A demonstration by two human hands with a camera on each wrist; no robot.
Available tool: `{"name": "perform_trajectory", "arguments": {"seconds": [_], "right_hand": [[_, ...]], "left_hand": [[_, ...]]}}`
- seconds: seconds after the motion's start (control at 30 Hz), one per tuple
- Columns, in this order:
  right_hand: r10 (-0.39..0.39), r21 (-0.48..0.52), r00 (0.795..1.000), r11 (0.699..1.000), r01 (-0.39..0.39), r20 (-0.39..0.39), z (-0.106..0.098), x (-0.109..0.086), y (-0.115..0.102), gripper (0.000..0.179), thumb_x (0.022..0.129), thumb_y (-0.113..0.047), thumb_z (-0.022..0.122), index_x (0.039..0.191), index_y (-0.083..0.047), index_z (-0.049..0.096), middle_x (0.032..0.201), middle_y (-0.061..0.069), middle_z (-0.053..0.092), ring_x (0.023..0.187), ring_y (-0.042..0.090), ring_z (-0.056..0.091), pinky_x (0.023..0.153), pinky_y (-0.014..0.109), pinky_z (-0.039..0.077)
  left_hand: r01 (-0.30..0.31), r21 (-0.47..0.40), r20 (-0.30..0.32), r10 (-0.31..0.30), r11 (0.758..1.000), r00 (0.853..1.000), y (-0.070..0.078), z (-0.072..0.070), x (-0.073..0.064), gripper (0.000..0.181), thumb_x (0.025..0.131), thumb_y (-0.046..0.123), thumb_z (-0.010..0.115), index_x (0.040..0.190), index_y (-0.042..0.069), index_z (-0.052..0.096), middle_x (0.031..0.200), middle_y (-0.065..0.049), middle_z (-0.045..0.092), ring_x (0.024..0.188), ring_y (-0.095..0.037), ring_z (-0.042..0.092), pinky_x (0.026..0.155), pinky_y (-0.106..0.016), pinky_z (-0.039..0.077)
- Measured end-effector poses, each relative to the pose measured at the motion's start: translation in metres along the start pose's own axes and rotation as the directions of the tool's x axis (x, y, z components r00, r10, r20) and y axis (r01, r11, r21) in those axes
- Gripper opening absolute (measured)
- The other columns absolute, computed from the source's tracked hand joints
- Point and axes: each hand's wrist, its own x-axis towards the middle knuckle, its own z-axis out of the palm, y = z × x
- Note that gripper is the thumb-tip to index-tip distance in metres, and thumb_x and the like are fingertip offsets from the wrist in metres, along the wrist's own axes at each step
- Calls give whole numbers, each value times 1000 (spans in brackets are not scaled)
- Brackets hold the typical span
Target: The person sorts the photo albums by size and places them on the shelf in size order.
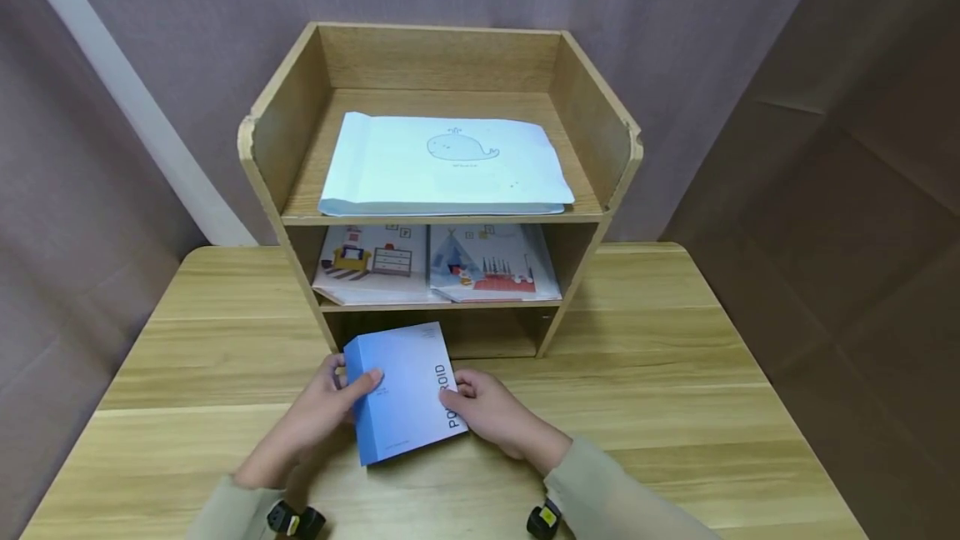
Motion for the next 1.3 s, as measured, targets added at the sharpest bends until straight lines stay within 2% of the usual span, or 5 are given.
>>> {"name": "perform_trajectory", "arguments": {"seconds": [0.37,0.53,0.73,0.97,1.3], "right_hand": [[3,138,999,990,-9,40,5,4,4,39,98,-13,57,134,1,47,102,10,67,91,23,66,79,34,56],[0,169,1000,986,2,-11,5,6,4,41,99,-11,57,135,2,44,103,12,67,90,23,67,77,33,56],[4,177,998,984,8,-68,1,9,1,48,98,-14,59,138,1,39,103,13,66,88,22,66,78,33,55],[29,197,989,980,0,-143,-1,21,1,52,98,-16,59,140,2,36,104,14,64,86,20,64,75,34,56],[22,200,991,980,5,-133,6,25,1,53,99,-13,57,141,7,33,107,15,62,93,22,63,77,40,57]], "left_hand": [[-9,-17,-22,8,1000,1000,2,-2,0,85,92,43,64,147,-1,17,138,-30,45,115,-34,55,86,-44,54],[-6,-3,20,6,1000,1000,3,-3,-1,89,92,39,65,152,0,11,146,-29,36,124,-36,48,90,-45,52],[-6,15,77,5,1000,997,3,-1,-5,91,92,31,67,152,-3,8,142,-32,39,113,-33,56,86,-46,54],[25,-159,234,13,987,972,-6,-2,-9,78,95,18,63,148,-5,11,118,-27,53,99,-38,63,84,-47,54],[47,-240,142,-13,970,990,-15,1,-9,74,94,16,63,146,-8,16,112,-25,52,99,-38,63,88,-44,53]]}}
